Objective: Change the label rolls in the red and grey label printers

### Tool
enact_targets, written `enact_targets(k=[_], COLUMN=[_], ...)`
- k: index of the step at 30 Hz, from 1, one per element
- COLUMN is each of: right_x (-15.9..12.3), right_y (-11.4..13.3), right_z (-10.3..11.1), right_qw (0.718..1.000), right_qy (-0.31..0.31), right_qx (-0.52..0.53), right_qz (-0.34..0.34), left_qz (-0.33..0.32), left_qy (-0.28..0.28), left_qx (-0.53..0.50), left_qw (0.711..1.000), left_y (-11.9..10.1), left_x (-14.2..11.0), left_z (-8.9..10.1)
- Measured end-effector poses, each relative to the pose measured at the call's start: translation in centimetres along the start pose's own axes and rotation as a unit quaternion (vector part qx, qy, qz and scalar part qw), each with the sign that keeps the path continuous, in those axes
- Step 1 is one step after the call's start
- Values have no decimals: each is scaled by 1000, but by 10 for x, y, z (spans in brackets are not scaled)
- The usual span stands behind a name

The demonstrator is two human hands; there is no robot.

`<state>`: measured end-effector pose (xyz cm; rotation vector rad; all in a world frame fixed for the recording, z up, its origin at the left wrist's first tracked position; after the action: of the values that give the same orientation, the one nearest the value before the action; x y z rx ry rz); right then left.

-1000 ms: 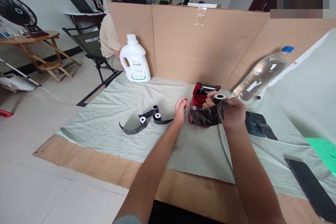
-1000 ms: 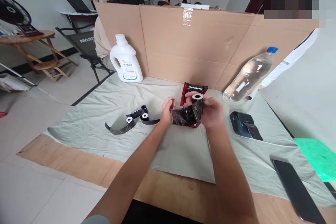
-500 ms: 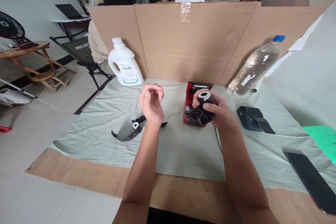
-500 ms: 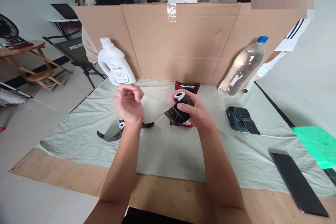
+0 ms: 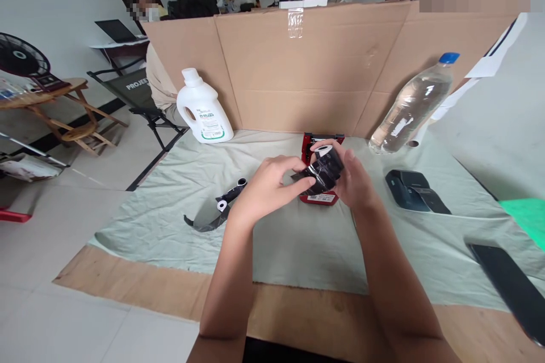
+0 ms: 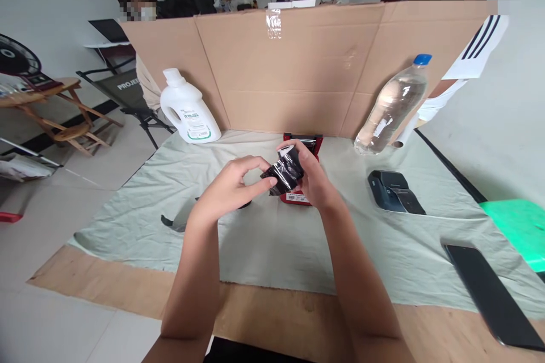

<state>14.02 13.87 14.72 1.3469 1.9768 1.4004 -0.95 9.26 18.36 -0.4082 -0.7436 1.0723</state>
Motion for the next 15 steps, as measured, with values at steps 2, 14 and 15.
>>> enact_targets(k=[2, 14, 15], right_x=[0, -5, -5], right_y=[3, 8, 8], right_z=[1, -4, -4], right_qw=[1000, 983, 986], right_qy=[-5, 3, 9], right_qx=[-10, -184, -165], right_qz=[5, 7, 1], left_qz=[-4, -44, -45], left_qy=[8, -37, -39], left_qx=[-16, -35, -26], left_qw=[1000, 998, 998], left_y=[-5, -29, -31], left_x=[0, -13, -14], left_z=[-4, 11, 11])
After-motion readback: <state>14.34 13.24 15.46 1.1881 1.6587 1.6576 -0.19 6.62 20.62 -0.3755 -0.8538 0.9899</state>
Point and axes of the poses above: each hand's wrist, its own x-axis towards the middle knuckle, its own z-axis out of the back of the hand, y = z × x, the point moved 7 cm from there along x, towards the middle knuckle, and after that the axes turned 14 degrees about x, right-handed, at the moved point
